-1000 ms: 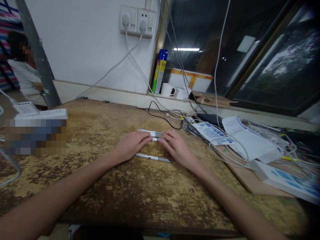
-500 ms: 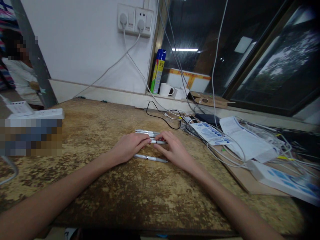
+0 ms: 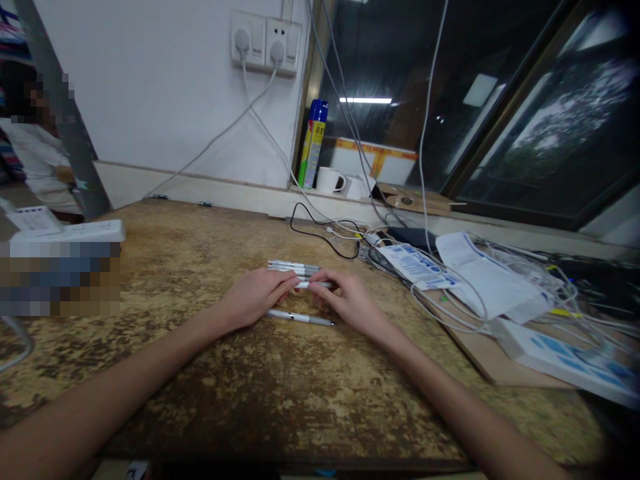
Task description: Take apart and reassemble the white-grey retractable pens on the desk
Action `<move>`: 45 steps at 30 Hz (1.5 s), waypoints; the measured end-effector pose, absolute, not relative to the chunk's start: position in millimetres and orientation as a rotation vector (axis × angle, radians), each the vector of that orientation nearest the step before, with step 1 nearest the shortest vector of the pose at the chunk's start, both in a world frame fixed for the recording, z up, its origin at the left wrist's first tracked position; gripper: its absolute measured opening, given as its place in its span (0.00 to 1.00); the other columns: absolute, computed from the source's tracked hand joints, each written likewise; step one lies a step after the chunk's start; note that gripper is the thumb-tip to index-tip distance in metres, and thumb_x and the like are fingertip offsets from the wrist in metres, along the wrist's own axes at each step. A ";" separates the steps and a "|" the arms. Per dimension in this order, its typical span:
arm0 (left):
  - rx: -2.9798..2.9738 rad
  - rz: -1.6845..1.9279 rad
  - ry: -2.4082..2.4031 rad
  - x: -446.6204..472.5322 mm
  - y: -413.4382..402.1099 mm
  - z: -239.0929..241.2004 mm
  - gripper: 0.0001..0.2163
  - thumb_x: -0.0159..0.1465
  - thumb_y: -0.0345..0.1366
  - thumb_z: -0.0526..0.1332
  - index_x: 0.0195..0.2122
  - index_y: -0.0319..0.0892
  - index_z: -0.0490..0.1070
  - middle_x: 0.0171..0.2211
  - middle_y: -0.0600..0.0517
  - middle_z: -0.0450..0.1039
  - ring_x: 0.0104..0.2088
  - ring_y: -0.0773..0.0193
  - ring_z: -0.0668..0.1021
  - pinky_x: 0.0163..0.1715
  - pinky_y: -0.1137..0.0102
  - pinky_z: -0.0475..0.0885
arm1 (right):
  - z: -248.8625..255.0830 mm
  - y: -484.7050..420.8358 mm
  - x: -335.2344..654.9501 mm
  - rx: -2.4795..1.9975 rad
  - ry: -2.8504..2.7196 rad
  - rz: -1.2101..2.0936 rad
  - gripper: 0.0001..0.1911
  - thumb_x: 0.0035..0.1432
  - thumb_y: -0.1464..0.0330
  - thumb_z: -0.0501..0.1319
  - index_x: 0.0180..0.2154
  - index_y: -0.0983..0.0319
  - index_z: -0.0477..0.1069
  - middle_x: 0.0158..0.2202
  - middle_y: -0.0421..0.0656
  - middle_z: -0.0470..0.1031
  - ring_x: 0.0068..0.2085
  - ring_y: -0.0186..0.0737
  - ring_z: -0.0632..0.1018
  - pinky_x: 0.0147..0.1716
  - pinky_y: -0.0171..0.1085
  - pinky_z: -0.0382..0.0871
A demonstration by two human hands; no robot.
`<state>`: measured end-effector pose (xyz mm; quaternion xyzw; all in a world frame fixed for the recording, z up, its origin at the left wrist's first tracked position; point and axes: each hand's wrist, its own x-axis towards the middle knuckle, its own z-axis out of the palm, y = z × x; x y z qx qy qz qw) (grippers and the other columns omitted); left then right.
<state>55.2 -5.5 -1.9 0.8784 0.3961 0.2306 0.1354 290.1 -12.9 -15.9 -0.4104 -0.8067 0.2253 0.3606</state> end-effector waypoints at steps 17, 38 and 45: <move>2.120 0.654 0.912 54.8 -0.5 -0.2 0.23 0.74 0.52 0.52 0.31 0.40 0.72 0.24 0.54 0.69 0.25 0.65 0.69 0.28 0.71 0.62 | -8.1 -14.5 291.1 -0.853 -2.061 0.509 0.04 0.63 0.67 0.65 0.41 0.59 0.74 0.42 0.43 0.78 0.45 0.43 0.78 0.49 0.41 0.71; 2.104 0.809 0.897 46.4 11.7 -4.8 0.18 0.74 0.44 0.57 0.59 0.44 0.76 0.49 0.47 0.81 0.42 0.58 0.79 0.44 0.66 0.72 | -15.6 4.3 302.8 -0.893 -1.848 0.756 0.10 0.64 0.63 0.65 0.44 0.58 0.80 0.45 0.44 0.82 0.46 0.44 0.81 0.48 0.41 0.72; 2.224 0.911 0.912 41.5 17.0 -7.8 0.15 0.73 0.41 0.57 0.56 0.48 0.78 0.55 0.49 0.79 0.54 0.53 0.78 0.59 0.59 0.68 | -12.8 8.2 308.6 -1.005 -1.712 0.783 0.12 0.63 0.61 0.63 0.43 0.59 0.80 0.36 0.42 0.81 0.38 0.42 0.78 0.41 0.39 0.68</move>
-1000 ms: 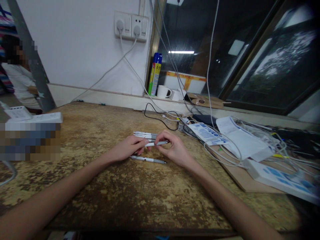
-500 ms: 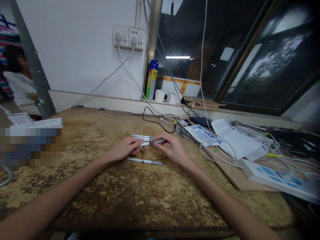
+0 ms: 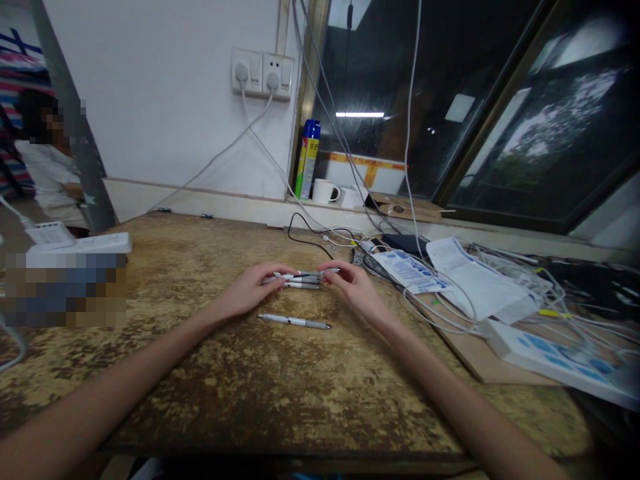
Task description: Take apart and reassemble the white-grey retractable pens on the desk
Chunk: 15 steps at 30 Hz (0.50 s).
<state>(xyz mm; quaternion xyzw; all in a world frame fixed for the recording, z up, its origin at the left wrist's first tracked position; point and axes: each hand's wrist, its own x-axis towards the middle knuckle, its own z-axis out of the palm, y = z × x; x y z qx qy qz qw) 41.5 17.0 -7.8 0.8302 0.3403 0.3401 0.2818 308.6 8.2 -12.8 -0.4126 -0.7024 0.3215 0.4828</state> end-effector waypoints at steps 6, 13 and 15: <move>2.289 0.976 0.941 39.8 18.4 -7.2 0.13 0.73 0.38 0.57 0.53 0.48 0.78 0.55 0.49 0.79 0.55 0.53 0.78 0.60 0.56 0.68 | -7.3 3.9 308.5 -1.010 -1.549 0.951 0.12 0.59 0.60 0.66 0.41 0.60 0.80 0.37 0.43 0.81 0.40 0.44 0.79 0.47 0.41 0.70; 2.307 1.003 0.962 38.7 18.9 -5.6 0.12 0.73 0.36 0.57 0.52 0.49 0.78 0.54 0.49 0.79 0.55 0.53 0.78 0.60 0.54 0.68 | -11.1 10.8 313.8 -0.979 -1.453 0.992 0.11 0.56 0.59 0.68 0.38 0.58 0.80 0.39 0.43 0.81 0.43 0.45 0.80 0.51 0.43 0.70; 2.319 1.005 0.964 38.8 18.3 -5.7 0.12 0.73 0.36 0.57 0.52 0.49 0.78 0.53 0.49 0.79 0.54 0.53 0.78 0.59 0.55 0.68 | -12.9 12.9 315.1 -0.995 -1.458 0.957 0.11 0.57 0.59 0.68 0.38 0.59 0.80 0.40 0.44 0.81 0.43 0.46 0.80 0.51 0.44 0.70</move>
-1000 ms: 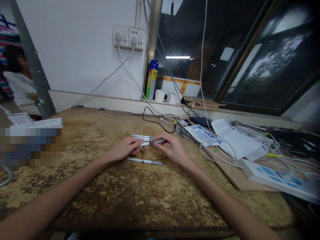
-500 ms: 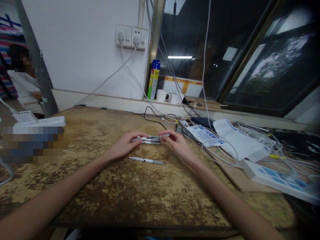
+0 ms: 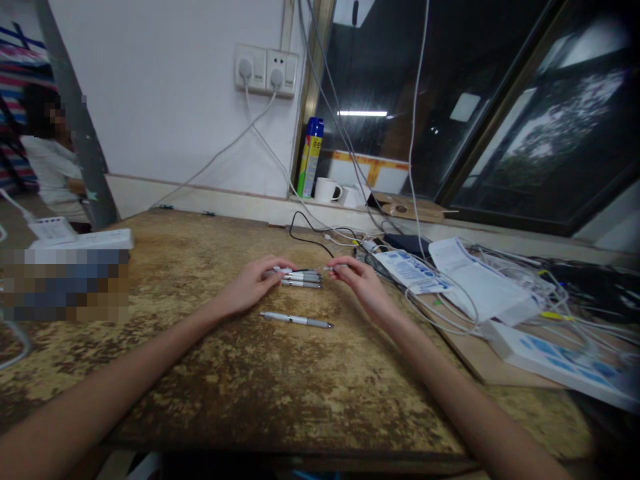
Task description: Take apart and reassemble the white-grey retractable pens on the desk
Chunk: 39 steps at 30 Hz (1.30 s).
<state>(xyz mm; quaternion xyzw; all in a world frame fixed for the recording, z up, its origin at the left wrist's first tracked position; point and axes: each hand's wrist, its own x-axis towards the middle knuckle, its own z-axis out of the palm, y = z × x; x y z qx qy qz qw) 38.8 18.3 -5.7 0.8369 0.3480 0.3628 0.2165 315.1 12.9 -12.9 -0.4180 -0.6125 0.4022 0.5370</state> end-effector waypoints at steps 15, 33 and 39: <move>2.383 0.987 0.846 44.3 13.8 -7.3 0.13 0.75 0.40 0.56 0.55 0.49 0.77 0.54 0.50 0.78 0.55 0.55 0.77 0.58 0.60 0.68 | -23.9 8.1 301.1 -0.967 -1.558 1.082 0.21 0.61 0.49 0.65 0.32 0.60 0.80 0.35 0.44 0.81 0.36 0.43 0.78 0.41 0.40 0.72; 2.181 1.084 1.029 35.3 21.6 -2.3 0.13 0.74 0.42 0.57 0.54 0.45 0.76 0.55 0.47 0.78 0.54 0.54 0.78 0.60 0.56 0.69 | -18.5 13.0 314.1 -0.997 -1.325 1.013 0.22 0.59 0.51 0.66 0.25 0.62 0.76 0.29 0.43 0.75 0.29 0.37 0.72 0.34 0.37 0.67; 2.186 1.092 1.038 34.3 23.9 -4.4 0.13 0.73 0.43 0.58 0.53 0.47 0.77 0.55 0.48 0.78 0.55 0.54 0.78 0.60 0.57 0.68 | -17.3 14.9 315.1 -1.026 -1.399 0.956 0.21 0.57 0.49 0.67 0.31 0.61 0.79 0.36 0.46 0.80 0.36 0.42 0.77 0.40 0.40 0.70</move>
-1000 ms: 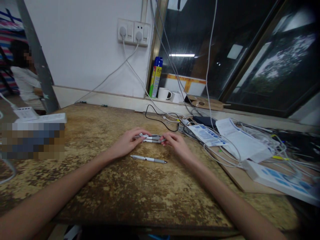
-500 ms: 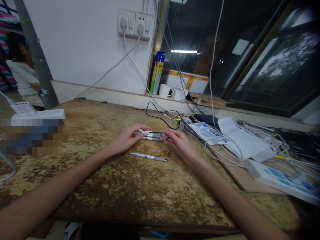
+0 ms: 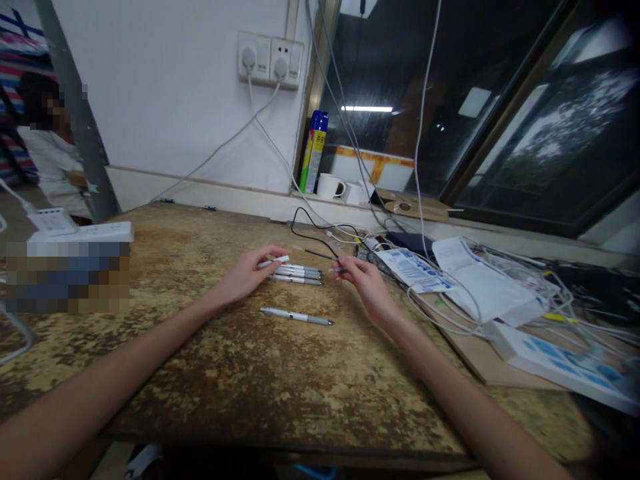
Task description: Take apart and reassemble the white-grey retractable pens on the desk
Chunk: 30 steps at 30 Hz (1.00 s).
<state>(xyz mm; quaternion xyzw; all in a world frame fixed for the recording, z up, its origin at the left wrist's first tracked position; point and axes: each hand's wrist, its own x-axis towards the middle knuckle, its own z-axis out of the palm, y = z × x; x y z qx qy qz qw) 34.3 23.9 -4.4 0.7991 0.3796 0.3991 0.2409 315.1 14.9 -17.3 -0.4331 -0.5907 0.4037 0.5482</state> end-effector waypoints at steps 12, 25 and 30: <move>2.191 1.054 1.067 32.5 24.0 -4.5 0.16 0.73 0.46 0.59 0.53 0.43 0.77 0.53 0.46 0.79 0.51 0.53 0.79 0.58 0.58 0.70 | -17.8 17.3 319.5 -1.121 -1.535 0.663 0.18 0.53 0.56 0.71 0.40 0.61 0.81 0.41 0.47 0.83 0.36 0.43 0.78 0.39 0.40 0.70; 2.212 1.037 1.036 33.0 24.9 -5.9 0.15 0.72 0.45 0.58 0.53 0.44 0.77 0.53 0.47 0.79 0.53 0.53 0.79 0.58 0.58 0.69 | -25.1 16.1 316.0 -1.028 -1.372 1.125 0.20 0.57 0.52 0.68 0.32 0.63 0.83 0.33 0.46 0.82 0.33 0.39 0.77 0.36 0.37 0.70; 2.213 1.033 1.023 32.4 26.3 -7.7 0.14 0.73 0.44 0.58 0.53 0.45 0.78 0.53 0.47 0.80 0.51 0.54 0.79 0.58 0.59 0.69 | -25.9 15.5 316.9 -1.007 -1.289 1.197 0.20 0.56 0.52 0.68 0.29 0.63 0.81 0.28 0.44 0.79 0.29 0.36 0.75 0.33 0.35 0.68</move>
